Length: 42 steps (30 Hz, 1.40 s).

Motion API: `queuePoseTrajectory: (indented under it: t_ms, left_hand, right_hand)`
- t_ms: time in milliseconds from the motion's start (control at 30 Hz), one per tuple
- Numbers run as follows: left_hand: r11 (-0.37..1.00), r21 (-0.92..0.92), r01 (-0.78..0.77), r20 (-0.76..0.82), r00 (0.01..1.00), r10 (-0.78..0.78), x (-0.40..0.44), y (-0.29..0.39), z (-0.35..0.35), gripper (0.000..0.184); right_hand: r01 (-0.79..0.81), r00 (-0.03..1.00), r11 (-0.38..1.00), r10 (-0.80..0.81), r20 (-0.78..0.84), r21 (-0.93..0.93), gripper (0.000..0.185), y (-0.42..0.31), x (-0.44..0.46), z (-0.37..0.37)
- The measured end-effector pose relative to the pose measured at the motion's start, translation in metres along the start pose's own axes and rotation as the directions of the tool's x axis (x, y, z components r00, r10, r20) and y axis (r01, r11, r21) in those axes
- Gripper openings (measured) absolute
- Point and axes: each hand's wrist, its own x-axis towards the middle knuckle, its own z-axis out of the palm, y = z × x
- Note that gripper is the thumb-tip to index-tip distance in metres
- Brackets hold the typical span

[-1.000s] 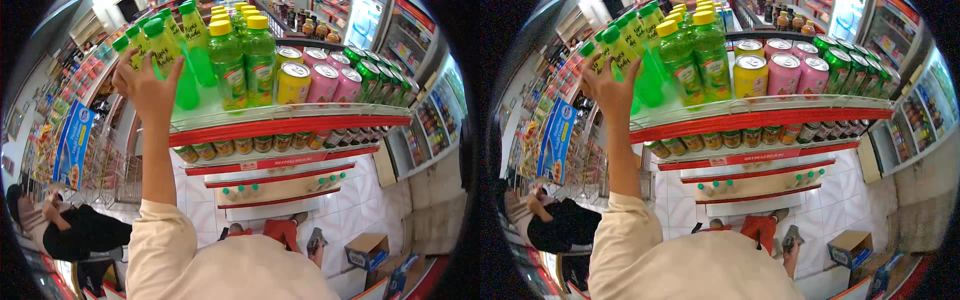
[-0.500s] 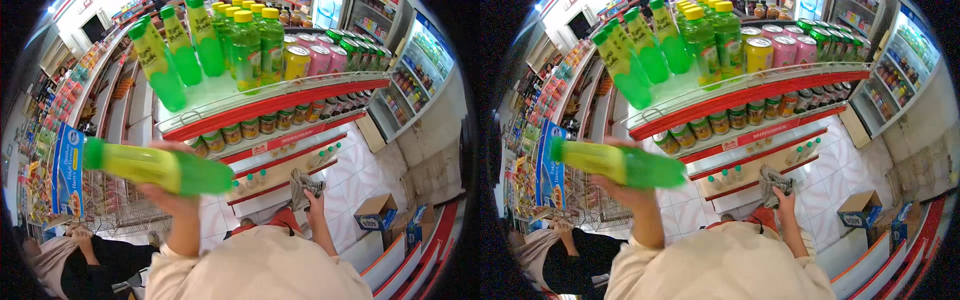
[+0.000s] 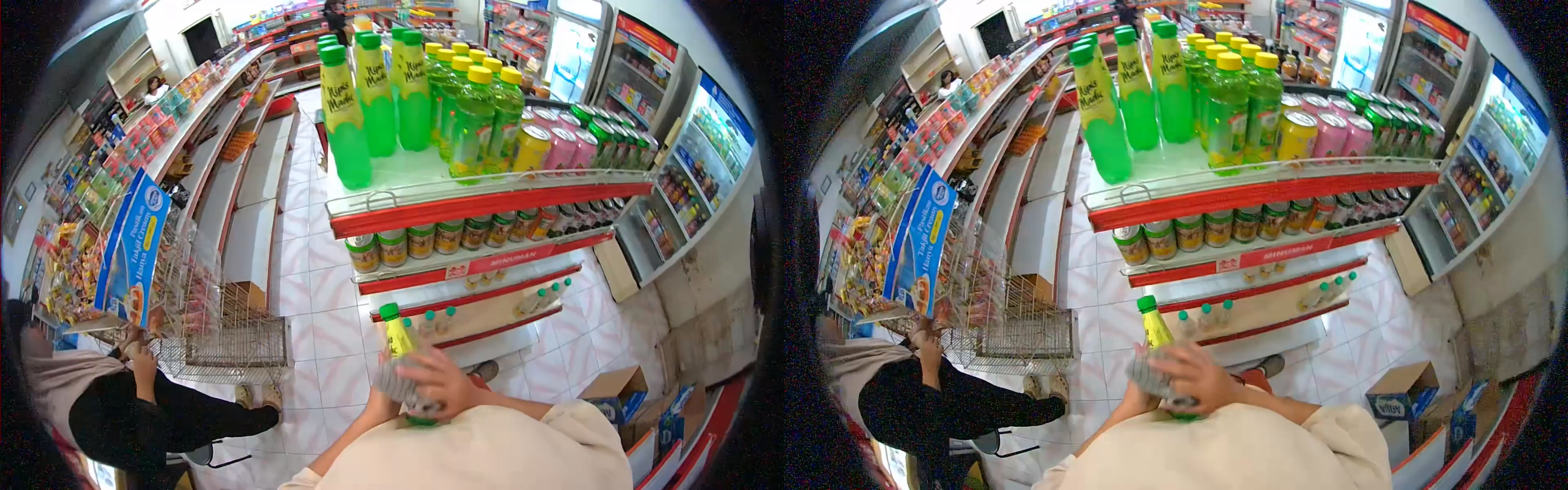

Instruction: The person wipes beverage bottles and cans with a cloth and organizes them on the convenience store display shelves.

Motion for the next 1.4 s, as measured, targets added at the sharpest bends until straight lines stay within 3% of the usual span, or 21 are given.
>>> queuePoseTrajectory:
  t_ms: [33, 67, 167, 200, 300, 333, 467, 533, 633, 667, 767, 800, 900, 1000, 1100, 1133, 1200, 1267, 1300, 1367, 1400]
  left_hand:
    - [0.992, -0.123, 0.039, 0.03, 0.999, -0.036, 0.004, -0.003, -0.01, 0.056]
    - [0.941, -0.27, 0.204, 0.205, 0.967, -0.151, 0.021, -0.016, -0.05, 0.049]
    - [0.97, 0.192, -0.147, -0.1, 0.981, 0.169, 0.014, -0.023, -0.022, 0.044]
    - [0.995, 0.03, -0.094, -0.051, 0.994, 0.096, 0.005, -0.016, -0.013, 0.045]
    - [1.0, 0.02, 0.018, -0.031, 0.999, -0.017, 0.002, -0.022, -0.006, 0.043]
    - [0.996, 0.067, 0.063, -0.079, 0.995, -0.058, -0.001, -0.013, 0.006, 0.044]
    - [0.993, 0.068, 0.097, -0.124, 0.988, -0.088, 0.008, -0.023, -0.013, 0.068]
    - [0.996, -0.035, 0.085, -0.127, 0.988, -0.089, 0.013, -0.029, -0.041, 0.07]
    - [0.875, -0.252, 0.413, 0.026, 0.907, -0.42, 0.015, -0.028, -0.088, 0.068]
    - [0.932, -0.226, 0.283, -0.041, 0.953, -0.299, 0.04, -0.057, -0.129, 0.067]
    - [0.907, -0.205, 0.369, -0.01, 0.925, -0.379, 0.015, -0.02, -0.057, 0.058]
    - [0.924, -0.162, 0.345, -0.104, 0.926, -0.364, 0.006, -0.003, -0.015, 0.056]
    - [0.944, 0.039, 0.328, -0.103, 0.941, -0.323, 0.015, 0.001, -0.003, 0.054]
    - [0.941, 0.137, 0.309, -0.114, 0.949, -0.295, 0.022, -0.007, -0.015, 0.05]
    - [0.944, 0.189, 0.271, -0.186, 0.954, -0.237, 0.016, -0.005, -0.014, 0.05]
    - [0.942, 0.207, 0.265, -0.215, 0.952, -0.22, 0.013, -0.004, -0.015, 0.051]
    - [0.972, 0.027, 0.235, -0.086, 0.969, -0.232, 0.024, -0.01, -0.046, 0.055]
    - [0.966, -0.167, 0.196, 0.064, 0.98, -0.188, 0.021, -0.002, -0.054, 0.062]
    - [0.962, -0.141, 0.236, -0.007, 0.971, -0.239, 0.017, -0.004, -0.054, 0.062]
    - [0.945, -0.095, 0.313, -0.152, 0.934, -0.325, -0.011, 0.027, 0.015, 0.064]
    - [0.966, -0.072, 0.25, -0.214, 0.942, -0.26, -0.008, 0.024, 0.019, 0.066]
  right_hand:
    - [0.069, 0.992, 0.997, -0.065, 0.107, -0.036, 0.035, -0.002, -0.003, 0.001]
    - [0.047, 0.99, 0.997, -0.038, 0.138, -0.069, 0.037, -0.003, -0.004, 0.002]
    - [-0.008, 0.976, 0.983, 0.048, 0.213, -0.185, 0.054, -0.003, 0.0, 0.001]
    - [-0.103, 0.975, 0.979, 0.134, 0.178, -0.174, 0.064, -0.002, 0.007, -0.003]
    - [-0.179, 0.984, 0.943, 0.168, -0.063, -0.28, 0.051, 0.008, 0.039, -0.02]
    - [-0.202, 0.978, 0.95, 0.182, -0.103, -0.238, 0.051, 0.013, 0.044, -0.02]
    - [-0.335, 0.934, 0.936, 0.345, 0.091, -0.106, 0.052, 0.019, 0.029, -0.001]
    - [-0.3, 0.922, 0.954, 0.287, 0.26, 0.011, 0.052, 0.024, -0.002, 0.019]
    - [-0.298, 0.891, 0.925, 0.181, 0.416, 0.236, 0.049, 0.011, -0.037, 0.022]
    - [-0.304, 0.882, 0.899, 0.14, 0.45, 0.316, 0.047, 0.007, -0.042, 0.018]
    - [-0.276, 0.906, 0.939, 0.183, 0.381, 0.205, 0.045, 0.008, -0.042, 0.003]
    - [-0.244, 0.924, 0.969, 0.217, 0.315, 0.05, 0.049, 0.024, -0.047, 0.009]
    - [-0.371, 0.927, 0.928, 0.367, -0.074, -0.046, 0.05, 0.043, -0.022, 0.008]
    - [-0.34, 0.923, 0.94, 0.335, -0.191, 0.006, 0.057, 0.041, 0.004, 0.0]
    - [-0.264, 0.964, 0.961, 0.263, -0.023, -0.08, 0.055, 0.023, -0.002, 0.003]
    - [-0.209, 0.971, 0.977, 0.213, 0.111, -0.043, 0.054, 0.014, -0.006, 0.005]
    - [-0.118, 0.928, 0.992, 0.091, 0.362, 0.052, 0.052, 0.0, -0.013, 0.009]
    - [-0.131, 0.893, 0.989, 0.088, 0.442, 0.068, 0.053, 0.002, -0.021, 0.008]
    - [-0.136, 0.869, 0.988, 0.081, 0.488, 0.078, 0.053, 0.006, -0.025, 0.009]
    - [-0.171, 0.906, 0.985, 0.156, 0.394, 0.002, 0.055, 0.026, -0.022, 0.015]
    - [-0.201, 0.932, 0.977, 0.214, 0.293, -0.074, 0.054, 0.034, -0.014, 0.017]
